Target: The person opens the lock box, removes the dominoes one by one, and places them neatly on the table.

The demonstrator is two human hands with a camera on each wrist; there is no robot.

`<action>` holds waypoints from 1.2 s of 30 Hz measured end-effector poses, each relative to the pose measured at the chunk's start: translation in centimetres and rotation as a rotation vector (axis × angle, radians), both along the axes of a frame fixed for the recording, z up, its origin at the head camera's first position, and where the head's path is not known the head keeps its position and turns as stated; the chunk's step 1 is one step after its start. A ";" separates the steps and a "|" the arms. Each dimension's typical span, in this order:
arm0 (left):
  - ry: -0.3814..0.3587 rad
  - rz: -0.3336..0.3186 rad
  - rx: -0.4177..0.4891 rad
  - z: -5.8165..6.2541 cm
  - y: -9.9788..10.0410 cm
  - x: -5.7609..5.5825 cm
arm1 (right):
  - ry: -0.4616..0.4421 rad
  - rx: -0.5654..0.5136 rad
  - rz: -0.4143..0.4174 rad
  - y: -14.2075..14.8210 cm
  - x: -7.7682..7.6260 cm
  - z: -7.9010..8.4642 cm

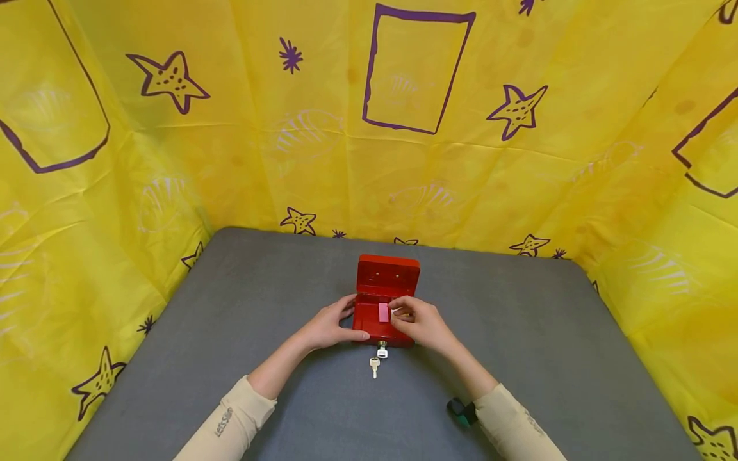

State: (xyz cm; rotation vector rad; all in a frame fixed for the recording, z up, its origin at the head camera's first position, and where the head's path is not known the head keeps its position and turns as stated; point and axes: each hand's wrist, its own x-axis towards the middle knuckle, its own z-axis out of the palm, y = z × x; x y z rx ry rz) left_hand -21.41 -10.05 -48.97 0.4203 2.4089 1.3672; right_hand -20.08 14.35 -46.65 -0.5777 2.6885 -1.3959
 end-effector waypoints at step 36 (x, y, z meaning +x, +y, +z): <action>0.022 -0.021 0.010 0.2 -0.2 0.2 | -0.003 0.245 0.059 -2.2 -0.9 0.1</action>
